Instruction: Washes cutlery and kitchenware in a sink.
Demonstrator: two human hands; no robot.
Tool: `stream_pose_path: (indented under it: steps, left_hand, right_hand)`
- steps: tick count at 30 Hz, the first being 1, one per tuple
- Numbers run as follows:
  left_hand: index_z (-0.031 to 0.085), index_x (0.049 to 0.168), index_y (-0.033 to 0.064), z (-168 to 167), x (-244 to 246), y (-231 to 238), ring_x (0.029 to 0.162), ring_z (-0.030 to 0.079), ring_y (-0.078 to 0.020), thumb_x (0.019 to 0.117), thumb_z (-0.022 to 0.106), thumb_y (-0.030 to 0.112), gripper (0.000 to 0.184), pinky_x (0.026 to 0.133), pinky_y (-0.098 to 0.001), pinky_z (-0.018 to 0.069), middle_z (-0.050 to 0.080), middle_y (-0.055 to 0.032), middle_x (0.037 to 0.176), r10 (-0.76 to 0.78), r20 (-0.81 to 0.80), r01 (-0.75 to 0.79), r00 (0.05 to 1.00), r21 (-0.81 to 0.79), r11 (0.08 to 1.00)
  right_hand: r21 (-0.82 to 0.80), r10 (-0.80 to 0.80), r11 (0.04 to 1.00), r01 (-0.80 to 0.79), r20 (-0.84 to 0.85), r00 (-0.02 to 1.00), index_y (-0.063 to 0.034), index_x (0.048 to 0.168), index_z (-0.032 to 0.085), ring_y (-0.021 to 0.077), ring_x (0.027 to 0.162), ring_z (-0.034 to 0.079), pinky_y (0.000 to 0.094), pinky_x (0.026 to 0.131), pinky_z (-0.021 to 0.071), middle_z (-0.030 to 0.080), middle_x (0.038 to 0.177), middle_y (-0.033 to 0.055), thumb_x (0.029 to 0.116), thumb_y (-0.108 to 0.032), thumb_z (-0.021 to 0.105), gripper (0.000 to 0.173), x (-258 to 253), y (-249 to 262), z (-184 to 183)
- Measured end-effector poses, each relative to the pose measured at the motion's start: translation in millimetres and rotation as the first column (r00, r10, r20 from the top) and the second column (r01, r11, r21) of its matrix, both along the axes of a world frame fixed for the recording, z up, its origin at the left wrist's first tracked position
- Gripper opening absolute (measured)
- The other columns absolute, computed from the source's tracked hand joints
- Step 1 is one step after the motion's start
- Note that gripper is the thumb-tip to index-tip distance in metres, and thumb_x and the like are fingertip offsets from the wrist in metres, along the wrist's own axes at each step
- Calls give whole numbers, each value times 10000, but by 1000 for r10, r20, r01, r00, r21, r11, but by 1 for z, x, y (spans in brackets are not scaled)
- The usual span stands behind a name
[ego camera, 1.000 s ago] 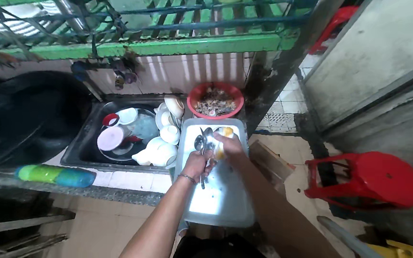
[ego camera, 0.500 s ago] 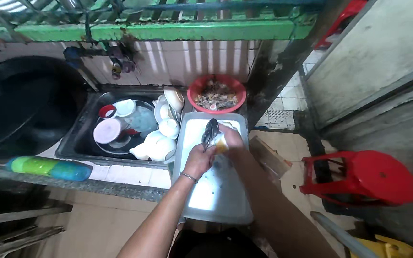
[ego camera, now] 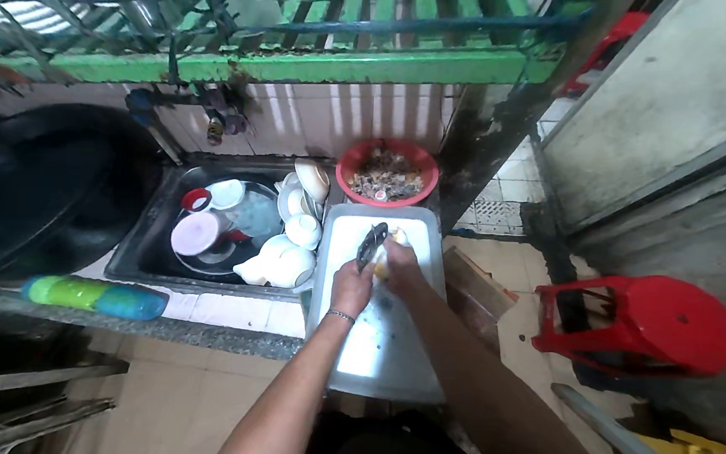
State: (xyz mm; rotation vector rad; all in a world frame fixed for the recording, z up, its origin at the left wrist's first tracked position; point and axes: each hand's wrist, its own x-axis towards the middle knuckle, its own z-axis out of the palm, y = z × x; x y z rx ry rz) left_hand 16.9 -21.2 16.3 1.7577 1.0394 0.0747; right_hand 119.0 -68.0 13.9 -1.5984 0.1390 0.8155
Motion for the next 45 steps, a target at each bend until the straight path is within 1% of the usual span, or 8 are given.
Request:
stream_pose_path:
  steps: [7, 17, 21, 25, 28, 37, 41, 45]
  left_hand:
    - [546, 977, 99, 9, -16, -30, 393, 325, -58, 1100, 489, 291, 235, 371, -195, 304, 396, 32, 556, 209, 220, -45, 953, -579, 814]
    - [525, 1061, 61, 14, -3, -36, 461, 421, -75, 1112, 440, 209, 178, 427, -216, 392, 477, 0, 663, 322, 213, -179, 922, -502, 846]
    - [633, 1000, 6, 10, 5, -18, 554, 539, -152, 1086, 522, 303, 329, 538, -334, 485, 584, -68, 693, 239, 130, -217, 962, -168, 962]
    - [684, 975, 27, 20, -7, -5, 563, 539, -185, 1059, 573, 386, 385, 559, -393, 497, 596, -79, 718, 258, 184, -261, 948, -8, 965]
    - [659, 998, 3, 30, -2, 9, 546, 536, -148, 1047, 609, 300, 305, 530, -331, 490, 591, -74, 713, 289, 174, -256, 941, -190, 948]
    - [588, 1197, 28, 38, -32, 140, 542, 482, -130, 1061, 561, 318, 322, 507, -317, 481, 552, -66, 813, 552, 105, -531, 827, -174, 829]
    - [522, 1385, -23, 20, -68, 250, 842, 616, -290, 1111, 402, 352, 480, 769, -497, 540, 609, -239, 1224, 479, -41, -478, 877, 38, 878]
    - [524, 1323, 53, 30, -72, 231, 578, 509, -147, 1100, 379, 333, 386, 521, -336, 480, 625, -114, 959, 472, 46, -464, 880, -123, 877]
  right_hand:
    - [144, -108, 985, 96, 77, 991, -45, 1331, 590, 231, 978, 665, 454, 861, 567, 676, 1117, 150, 1040, -446, 578, 496, 25, -7, 1]
    - [-15, 175, 985, -175, 155, 972, -33, 1319, 605, 292, 1030, 660, 509, 908, 545, 670, 1166, 193, 1041, -390, 607, 453, 13, -17, 12]
    - [-75, 381, 924, -374, 205, 901, -37, 1384, 579, 308, 1181, 620, 512, 1030, 488, 642, 1289, 206, 1044, -203, 617, 380, 4, -20, 33]
    - [79, 482, 857, -509, 227, 846, -22, 1200, 647, 128, 759, 639, 317, 702, 573, 675, 940, 92, 1033, -141, 606, 209, 1, -40, 32]
    - [-48, 622, 764, -643, 315, 717, -1, 1141, 666, 139, 799, 635, 339, 752, 562, 669, 936, 97, 1056, -198, 573, 234, -18, -45, 31]
    - [-15, 696, 718, -696, 37, 717, -45, 1179, 650, 112, 687, 628, 288, 672, 565, 653, 847, 54, 1042, -293, 621, 285, -100, -50, 40]
    - [-24, 615, 788, -615, 12, 788, -56, 1209, 647, 106, 696, 637, 275, 674, 566, 662, 866, 46, 1044, -281, 619, 281, -102, -55, 40]
    - [-123, 476, 876, -467, 52, 878, -64, 1287, 622, 139, 774, 659, 319, 728, 573, 685, 962, 80, 1065, -320, 580, 342, -91, -48, 49]
